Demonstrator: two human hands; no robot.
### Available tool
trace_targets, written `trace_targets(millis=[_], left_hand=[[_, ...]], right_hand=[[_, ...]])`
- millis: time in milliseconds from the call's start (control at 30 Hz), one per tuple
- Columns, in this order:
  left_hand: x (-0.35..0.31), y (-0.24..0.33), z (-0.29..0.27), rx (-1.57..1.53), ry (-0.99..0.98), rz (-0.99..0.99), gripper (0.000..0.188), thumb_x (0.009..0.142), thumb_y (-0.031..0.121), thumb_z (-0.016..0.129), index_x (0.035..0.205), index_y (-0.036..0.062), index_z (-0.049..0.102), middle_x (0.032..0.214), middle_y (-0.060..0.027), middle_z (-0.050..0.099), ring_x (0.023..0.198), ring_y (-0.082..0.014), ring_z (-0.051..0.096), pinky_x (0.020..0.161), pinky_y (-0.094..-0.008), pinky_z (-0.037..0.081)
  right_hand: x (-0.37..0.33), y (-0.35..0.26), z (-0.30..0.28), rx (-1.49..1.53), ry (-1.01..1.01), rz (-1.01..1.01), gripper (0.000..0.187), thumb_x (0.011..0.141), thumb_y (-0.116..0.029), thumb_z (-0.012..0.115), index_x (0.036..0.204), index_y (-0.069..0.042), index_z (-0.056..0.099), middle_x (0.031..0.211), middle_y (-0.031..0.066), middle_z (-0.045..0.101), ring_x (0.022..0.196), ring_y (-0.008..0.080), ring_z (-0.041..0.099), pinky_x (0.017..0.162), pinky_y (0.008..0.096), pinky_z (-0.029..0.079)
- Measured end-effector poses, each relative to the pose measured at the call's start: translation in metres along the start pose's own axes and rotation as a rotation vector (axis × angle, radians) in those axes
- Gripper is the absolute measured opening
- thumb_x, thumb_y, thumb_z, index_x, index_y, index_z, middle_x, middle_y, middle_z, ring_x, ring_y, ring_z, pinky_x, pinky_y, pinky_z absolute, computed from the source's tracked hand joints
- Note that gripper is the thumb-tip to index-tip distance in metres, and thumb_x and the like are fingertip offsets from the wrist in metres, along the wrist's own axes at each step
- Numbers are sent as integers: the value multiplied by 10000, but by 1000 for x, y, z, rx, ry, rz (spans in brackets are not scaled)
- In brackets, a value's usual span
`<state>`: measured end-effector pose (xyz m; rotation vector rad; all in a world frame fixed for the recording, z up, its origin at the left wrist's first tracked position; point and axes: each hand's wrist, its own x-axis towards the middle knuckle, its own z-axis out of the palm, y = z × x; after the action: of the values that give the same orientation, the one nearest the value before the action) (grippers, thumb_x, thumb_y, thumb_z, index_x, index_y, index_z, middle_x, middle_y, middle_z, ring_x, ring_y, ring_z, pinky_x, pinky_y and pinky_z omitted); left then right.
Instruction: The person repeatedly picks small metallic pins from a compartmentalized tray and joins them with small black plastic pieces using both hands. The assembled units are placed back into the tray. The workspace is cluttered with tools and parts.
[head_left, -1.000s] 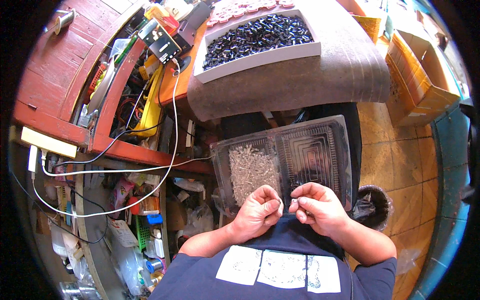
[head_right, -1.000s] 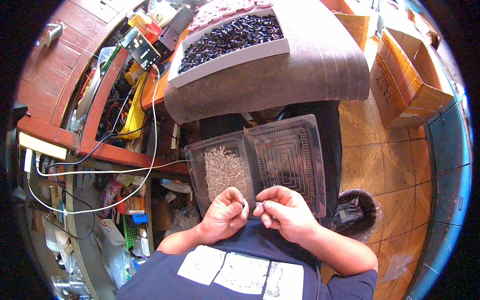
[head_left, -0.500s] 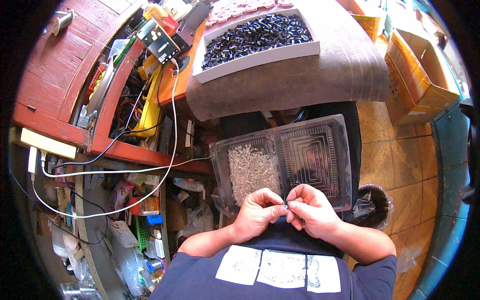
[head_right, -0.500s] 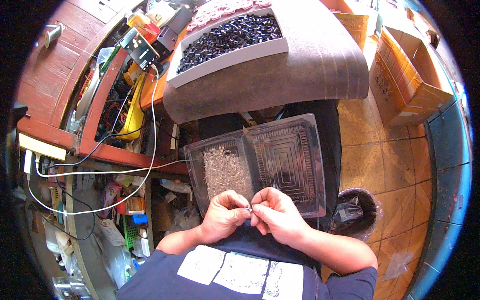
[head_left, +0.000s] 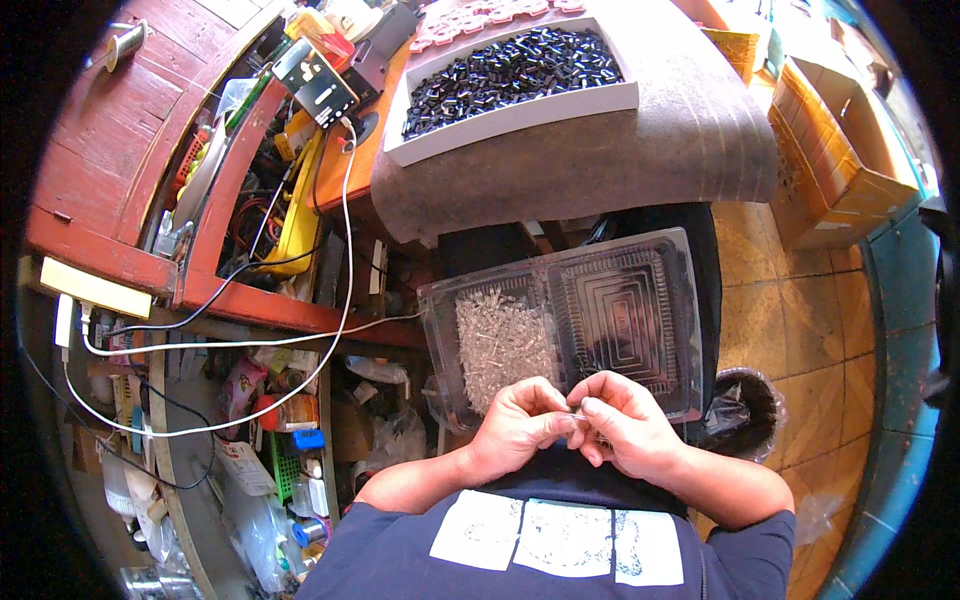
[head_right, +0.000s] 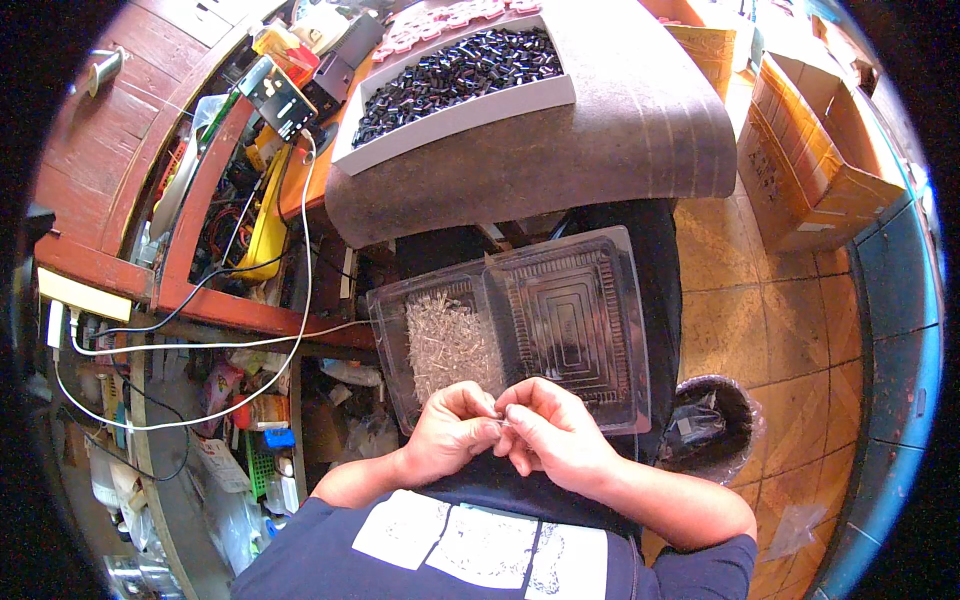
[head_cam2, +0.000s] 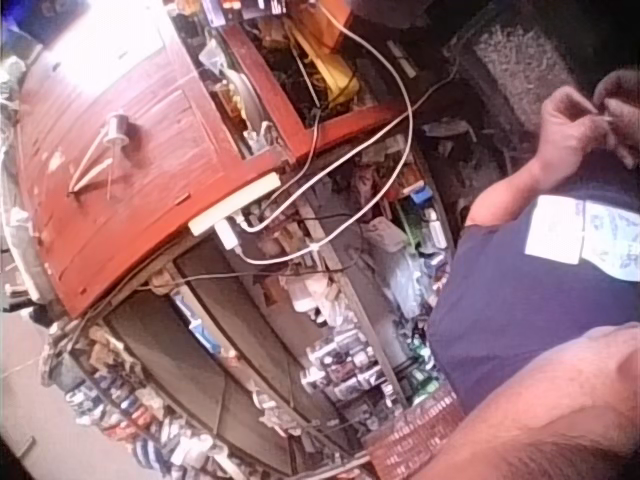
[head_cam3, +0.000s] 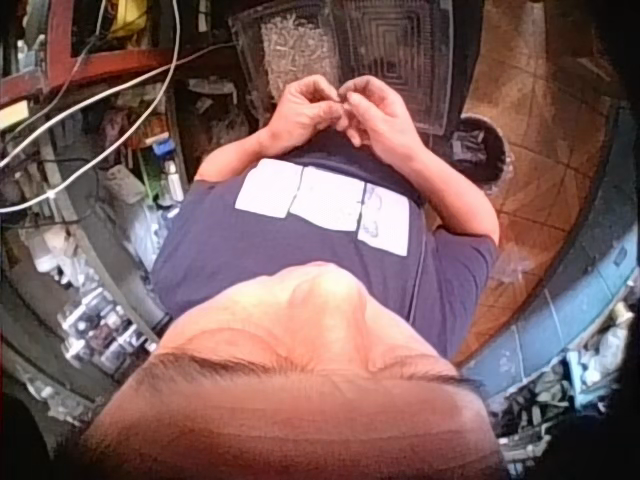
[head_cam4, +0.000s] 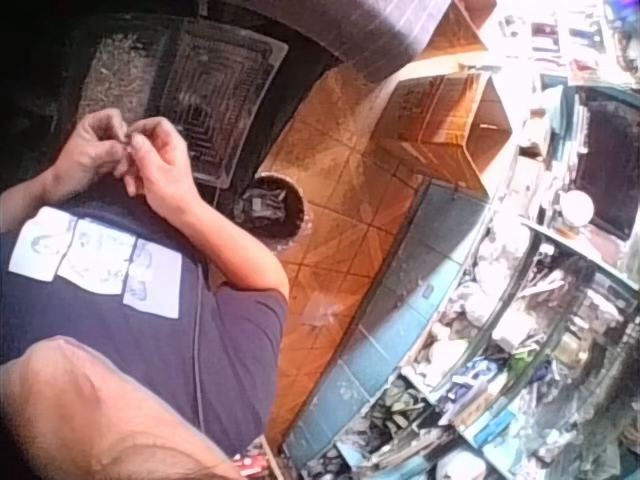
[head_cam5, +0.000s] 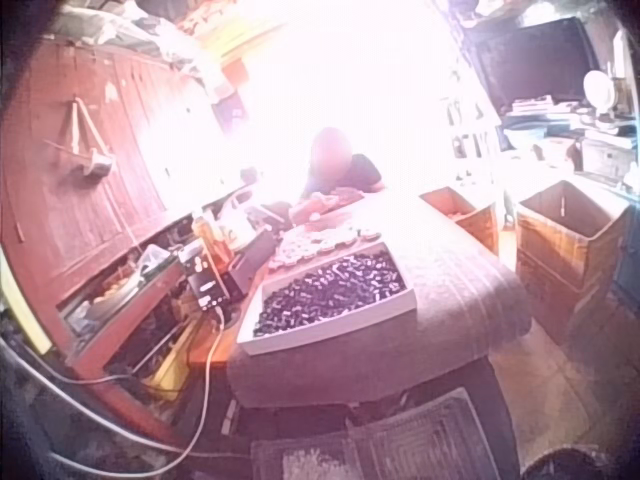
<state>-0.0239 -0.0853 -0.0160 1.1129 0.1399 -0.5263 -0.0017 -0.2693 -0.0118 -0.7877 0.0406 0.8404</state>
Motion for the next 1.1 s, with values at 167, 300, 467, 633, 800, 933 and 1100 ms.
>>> trace_targets(millis=[167,300,467,633,800,933,1100], left_hand=[[1,-8,-5,-176,5,122,125,801,39,670,853,33,557,771,-79,593,578,-86,502,475,-204,366],[-2,-4,-4,-100,39,91,128,783,2,676,837,34,564,779,-77,597,591,-84,508,488,-207,384],[0,-4,-2,-1,67,90,139,774,-31,672,832,40,567,791,-73,607,599,-81,520,498,-197,397],[-1,0,3,19,70,45,71,827,22,624,853,51,565,766,-56,594,583,-74,493,494,-197,380],[7,3,-1,-445,126,-131,273,952,305,444,895,70,569,842,-48,577,640,-89,481,517,-212,370],[3,18,-4,-696,132,-189,217,888,133,429,1012,14,560,944,-107,572,821,-176,499,636,-246,415],[-2,13,-12,-699,78,-291,243,808,-32,464,1037,-19,546,1077,-139,551,884,-194,502,696,-264,434]], right_hand=[[0,-1,-4,-27,-10,46,163,930,-185,496,929,-22,502,666,73,580,471,87,493,426,197,369],[2,2,-8,-96,-38,53,161,922,-184,506,863,-35,517,638,52,571,472,77,489,425,195,364],[0,1,-5,-167,-46,30,144,918,-164,500,843,-43,523,626,37,565,473,69,480,424,193,363],[-3,0,-5,-136,-15,34,156,917,-181,527,846,-42,519,613,60,559,446,91,467,404,202,353],[6,8,-13,172,178,-25,257,932,-256,505,802,-35,515,599,84,548,440,126,477,385,218,355],[4,1,-17,330,153,-37,186,931,-185,450,876,-15,501,658,109,554,481,136,481,392,225,352],[1,-2,-14,379,206,19,111,894,-76,442,960,0,490,732,120,562,537,138,485,409,220,350]])
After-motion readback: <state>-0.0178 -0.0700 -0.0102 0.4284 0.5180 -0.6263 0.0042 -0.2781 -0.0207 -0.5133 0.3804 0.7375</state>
